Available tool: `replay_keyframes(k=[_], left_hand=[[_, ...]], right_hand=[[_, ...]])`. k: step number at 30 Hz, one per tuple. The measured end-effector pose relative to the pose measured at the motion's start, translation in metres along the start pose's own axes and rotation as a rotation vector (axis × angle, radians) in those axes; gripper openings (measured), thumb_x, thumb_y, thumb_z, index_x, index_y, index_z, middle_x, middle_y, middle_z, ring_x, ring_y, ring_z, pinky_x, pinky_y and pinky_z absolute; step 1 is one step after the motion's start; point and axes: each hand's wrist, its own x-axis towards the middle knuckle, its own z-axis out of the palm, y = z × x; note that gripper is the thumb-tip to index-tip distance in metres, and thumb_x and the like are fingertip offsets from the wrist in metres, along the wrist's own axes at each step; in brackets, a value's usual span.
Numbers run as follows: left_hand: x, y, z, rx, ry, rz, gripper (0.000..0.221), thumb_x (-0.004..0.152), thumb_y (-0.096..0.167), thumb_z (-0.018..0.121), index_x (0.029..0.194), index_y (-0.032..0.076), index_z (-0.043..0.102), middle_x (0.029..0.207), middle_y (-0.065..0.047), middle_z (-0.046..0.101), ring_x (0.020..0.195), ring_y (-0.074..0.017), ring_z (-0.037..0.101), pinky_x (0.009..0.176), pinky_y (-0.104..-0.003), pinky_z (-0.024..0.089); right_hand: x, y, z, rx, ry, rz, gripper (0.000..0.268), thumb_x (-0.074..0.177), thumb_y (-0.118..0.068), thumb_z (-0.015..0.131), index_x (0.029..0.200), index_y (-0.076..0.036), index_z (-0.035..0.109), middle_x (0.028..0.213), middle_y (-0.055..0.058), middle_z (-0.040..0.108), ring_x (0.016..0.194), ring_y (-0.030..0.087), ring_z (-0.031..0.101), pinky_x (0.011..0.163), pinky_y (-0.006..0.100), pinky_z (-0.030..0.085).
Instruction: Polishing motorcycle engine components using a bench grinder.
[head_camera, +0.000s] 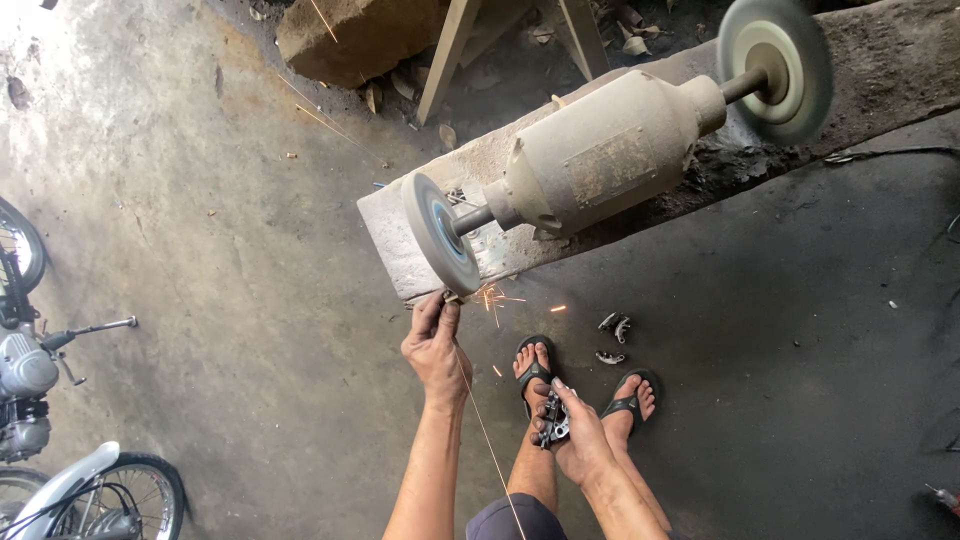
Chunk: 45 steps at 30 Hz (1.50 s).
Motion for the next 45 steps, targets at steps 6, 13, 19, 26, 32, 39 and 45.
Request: replay_keyframes(k=[6,13,19,26,32,39,45], left_hand=[[-0.044,-0.009,-0.025,-0.170,0.014,-0.177,0.023,0.099,-0.001,0.068,0.121,-0.007,0.072,0.117,-0.011,0.071,0.104,-0.0193,0.067,0.094,-0.036,0.054],[-0.089,-0.008,-0.033,-0.505,0.116,-0.474,0.024,0.098,0.004,0.064,0.121,-0.002,0.069,0.116,-0.014,0.074,0.107,-0.0255,0.071,0.100,-0.043,0.058],[-0.092,0.050,-0.007,0.367,-0.256,-0.088,0.029,0.091,-0.001,0.070,0.120,-0.002,0.072,0.117,-0.012,0.075,0.107,-0.0251,0.071,0.096,-0.039,0.056],[-0.074,0.087,0.007,0.564,-0.301,0.103,0.073,0.074,0.002,0.079,0.141,-0.001,0.049,0.131,-0.006,0.062,0.125,-0.0216,0.056,0.110,-0.038,0.041],[-0.094,0.001,-0.048,-0.024,-0.200,-0.350,0.035,0.097,0.002,0.070,0.131,-0.008,0.066,0.125,-0.013,0.071,0.113,-0.0230,0.065,0.098,-0.038,0.050],[-0.057,-0.041,-0.059,-0.320,-0.041,-0.338,0.033,0.097,0.000,0.067,0.128,-0.010,0.065,0.120,-0.017,0.072,0.108,-0.0231,0.069,0.099,-0.036,0.054],[-0.005,-0.024,-0.043,-0.232,-0.047,-0.167,0.034,0.097,-0.002,0.068,0.130,-0.011,0.065,0.121,-0.015,0.072,0.109,-0.0210,0.069,0.102,-0.034,0.054]], right_hand=[[-0.020,-0.009,0.004,-0.116,0.030,-0.049,0.032,0.097,-0.030,0.059,0.104,0.000,0.068,0.071,0.005,0.060,0.059,0.019,0.060,0.054,0.037,0.053],[-0.057,-0.030,0.024,-0.660,0.070,-0.518,0.022,0.094,-0.016,0.068,0.099,0.002,0.079,0.077,0.006,0.071,0.063,0.010,0.061,0.057,0.026,0.048],[-0.044,-0.024,0.052,-0.864,-0.099,-0.789,0.026,0.091,-0.015,0.075,0.110,0.003,0.077,0.096,0.006,0.077,0.083,0.007,0.067,0.072,0.021,0.052],[-0.030,-0.018,0.048,-0.374,-0.221,-0.263,0.027,0.093,-0.017,0.072,0.110,0.003,0.074,0.082,0.005,0.068,0.064,0.010,0.059,0.055,0.025,0.048],[-0.019,-0.020,0.066,-0.190,-0.342,-0.112,0.024,0.096,-0.024,0.067,0.107,-0.002,0.068,0.078,0.002,0.063,0.060,0.013,0.060,0.053,0.029,0.051],[0.015,-0.017,0.076,-0.240,-0.303,-0.165,0.024,0.099,-0.027,0.068,0.103,-0.004,0.064,0.083,0.004,0.064,0.059,0.015,0.061,0.050,0.032,0.051],[0.004,-0.024,0.056,-0.184,-0.151,-0.164,0.030,0.095,-0.032,0.063,0.104,-0.005,0.072,0.081,0.004,0.068,0.052,0.012,0.054,0.046,0.028,0.046]])
